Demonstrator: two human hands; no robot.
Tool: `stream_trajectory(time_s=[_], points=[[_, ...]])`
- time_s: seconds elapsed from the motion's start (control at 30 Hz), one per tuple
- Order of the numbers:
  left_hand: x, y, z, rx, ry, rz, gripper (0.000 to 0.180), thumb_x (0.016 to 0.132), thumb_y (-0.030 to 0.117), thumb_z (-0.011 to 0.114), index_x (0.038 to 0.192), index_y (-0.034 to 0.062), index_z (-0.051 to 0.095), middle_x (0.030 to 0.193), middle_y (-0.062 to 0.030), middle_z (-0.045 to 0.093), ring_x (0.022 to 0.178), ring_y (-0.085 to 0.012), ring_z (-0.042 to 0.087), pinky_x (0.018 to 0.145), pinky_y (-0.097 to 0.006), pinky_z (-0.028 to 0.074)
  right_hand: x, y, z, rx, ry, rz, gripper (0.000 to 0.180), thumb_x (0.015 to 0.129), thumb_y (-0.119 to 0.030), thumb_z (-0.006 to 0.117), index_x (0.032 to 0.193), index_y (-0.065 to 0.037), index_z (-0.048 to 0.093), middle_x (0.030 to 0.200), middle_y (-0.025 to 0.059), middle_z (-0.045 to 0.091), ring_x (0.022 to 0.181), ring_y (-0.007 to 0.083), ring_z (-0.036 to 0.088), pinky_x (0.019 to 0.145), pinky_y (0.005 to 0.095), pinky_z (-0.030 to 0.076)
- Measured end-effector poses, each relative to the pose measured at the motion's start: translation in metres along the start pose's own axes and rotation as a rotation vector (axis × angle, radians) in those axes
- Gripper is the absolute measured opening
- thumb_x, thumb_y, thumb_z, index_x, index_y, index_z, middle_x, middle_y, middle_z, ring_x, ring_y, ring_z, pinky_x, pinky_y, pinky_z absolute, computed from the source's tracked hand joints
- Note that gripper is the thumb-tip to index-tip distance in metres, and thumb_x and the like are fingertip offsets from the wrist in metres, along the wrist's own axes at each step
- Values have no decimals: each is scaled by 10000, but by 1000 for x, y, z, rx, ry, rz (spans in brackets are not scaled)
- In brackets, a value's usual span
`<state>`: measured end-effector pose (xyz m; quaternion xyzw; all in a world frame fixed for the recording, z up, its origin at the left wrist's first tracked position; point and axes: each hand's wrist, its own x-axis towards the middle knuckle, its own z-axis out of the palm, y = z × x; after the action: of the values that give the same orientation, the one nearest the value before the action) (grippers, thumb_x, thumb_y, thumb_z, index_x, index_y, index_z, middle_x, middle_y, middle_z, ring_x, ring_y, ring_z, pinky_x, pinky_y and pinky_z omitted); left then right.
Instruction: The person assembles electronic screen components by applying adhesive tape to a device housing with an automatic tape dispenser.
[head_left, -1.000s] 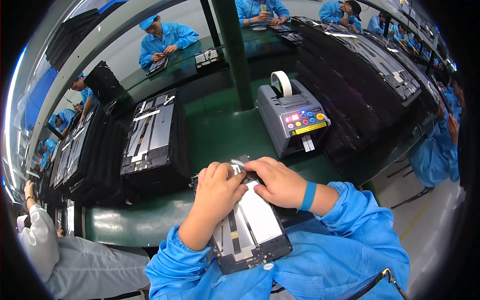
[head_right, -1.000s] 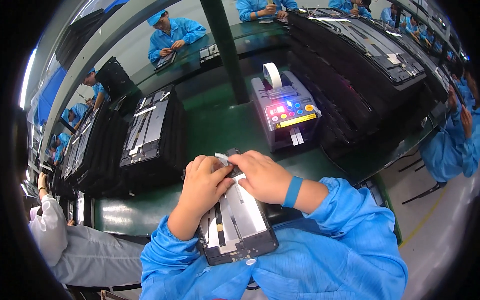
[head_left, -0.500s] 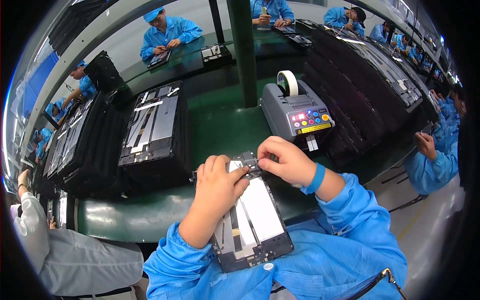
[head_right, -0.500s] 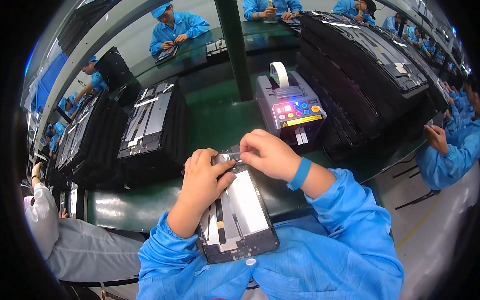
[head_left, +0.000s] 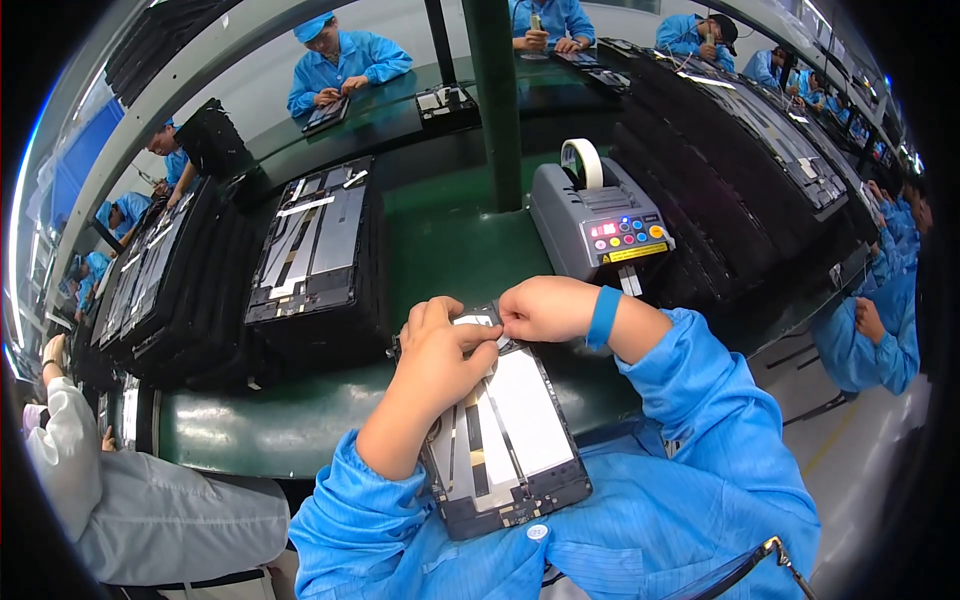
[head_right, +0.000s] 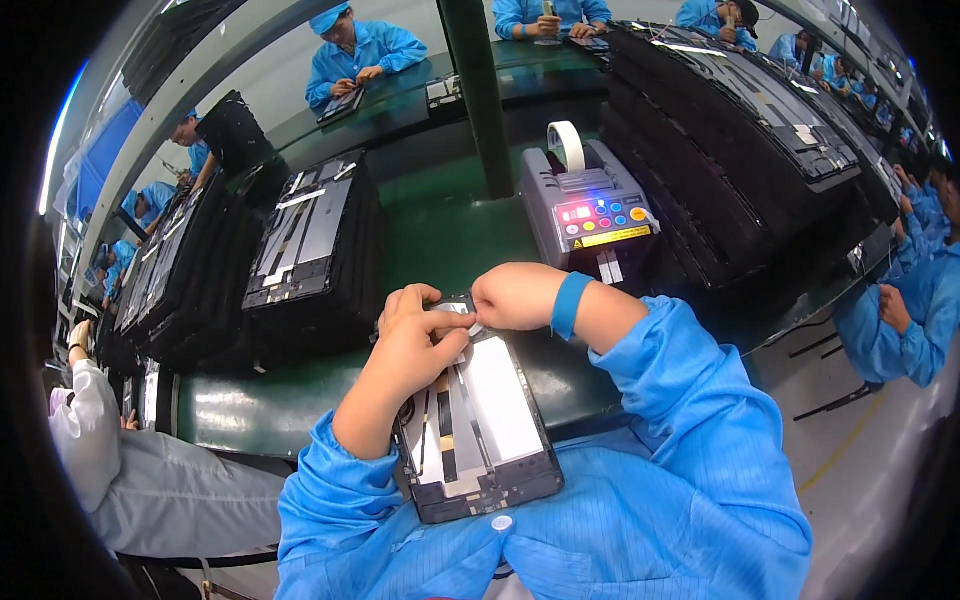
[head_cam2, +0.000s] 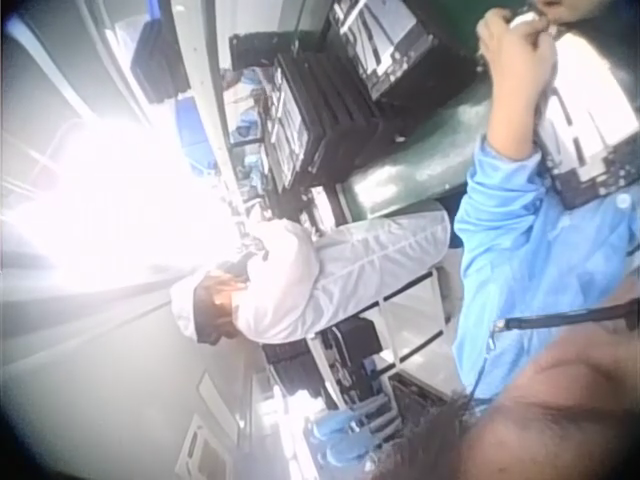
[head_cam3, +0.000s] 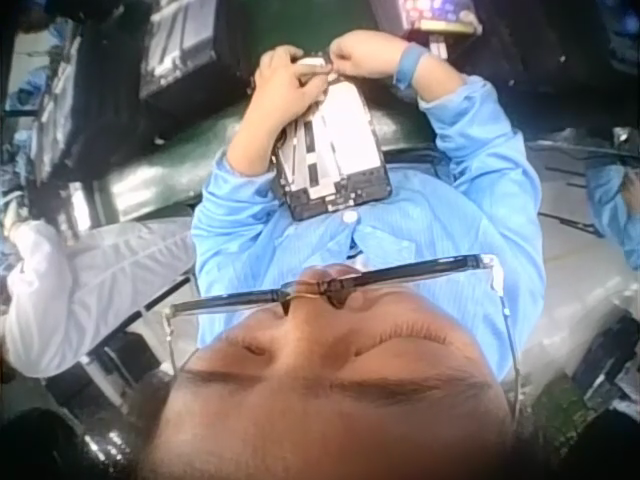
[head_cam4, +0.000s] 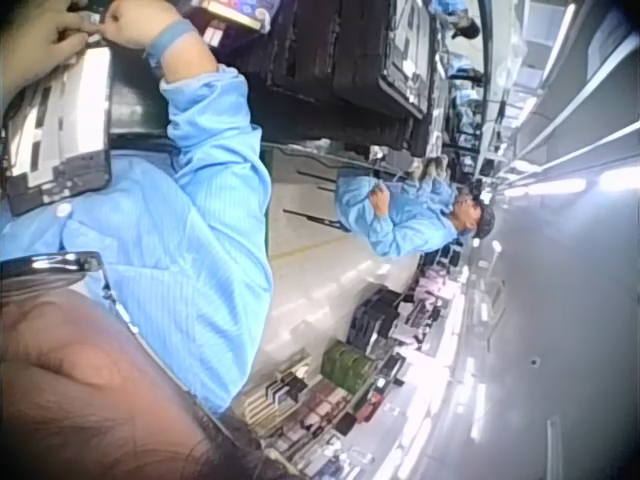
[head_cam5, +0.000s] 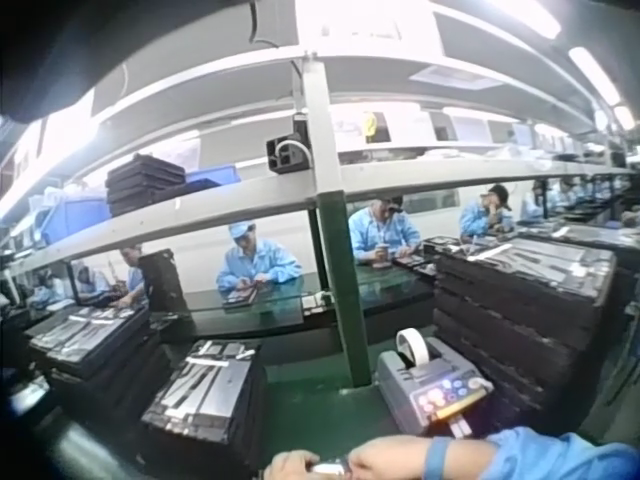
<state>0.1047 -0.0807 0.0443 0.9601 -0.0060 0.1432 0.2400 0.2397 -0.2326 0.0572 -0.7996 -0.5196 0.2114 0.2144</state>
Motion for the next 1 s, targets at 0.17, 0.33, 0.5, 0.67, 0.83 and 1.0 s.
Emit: stream_trajectory(time_s=[0.17, 0.33, 0.5, 0.67, 0.83, 1.0], points=[[5, 10, 3, 54, 3, -47, 179, 731, 271, 724, 856, 147, 755, 1089, -127, 545, 1103, -298, 437, 917, -413, 350, -6, -3, 20, 197, 72, 244, 216, 744, -223, 676, 782, -25, 598, 695, 130, 618, 667, 244, 614, 583, 361, 472], [9, 13, -1, 39, -7, -50, 190, 667, 249, 776, 819, 139, 749, 1092, -133, 537, 1116, -306, 427, 919, -416, 349, -13, 8, 48, 875, 405, 429, 339, 731, -145, 730, 859, -35, 435, 641, 52, 500, 549, 128, 504, 489, 289, 419], [-22, 22, -13, 257, 244, 40, 709, 588, 235, 807, 1219, 56, 538, 1234, -202, 446, 1204, -389, 379, 985, -476, 321, -48, 12, 85, 1253, 608, 228, 239, 847, -138, 638, 948, -41, 444, 754, 42, 519, 647, 112, 516, 555, 251, 432], [-143, -2, -16, -185, 34, -164, 1004, 732, 466, 684, 1393, -105, 189, 1428, -331, 200, 1356, -482, 143, 1095, -508, 171, -129, -14, 116, 378, 401, -56, 735, 890, -327, 573, 1416, 29, 203, 1422, 291, 249, 1358, 388, 197, 1100, 468, 177], [-163, 9, 1, -586, 18, 8, 1084, 825, 646, 501, 1430, -94, -8, 1448, -393, -92, 1370, -502, -89, 1093, -544, 18, -136, -36, 120, 490, 309, -116, 1012, 843, -428, 618, 1440, 65, -34, 1492, 316, 24, 1407, 423, 2, 1119, 506, 55], [-139, 42, -64, -613, 107, 69, 1075, 828, 646, 493, 1438, -83, -9, 1442, -405, -85, 1384, -477, -28, 1105, -503, 10, -126, -72, 78, 629, 504, -372, 1045, 817, -360, 650, 1432, 87, -67, 1511, 262, 50, 1413, 346, 82, 1122, 403, 96]])
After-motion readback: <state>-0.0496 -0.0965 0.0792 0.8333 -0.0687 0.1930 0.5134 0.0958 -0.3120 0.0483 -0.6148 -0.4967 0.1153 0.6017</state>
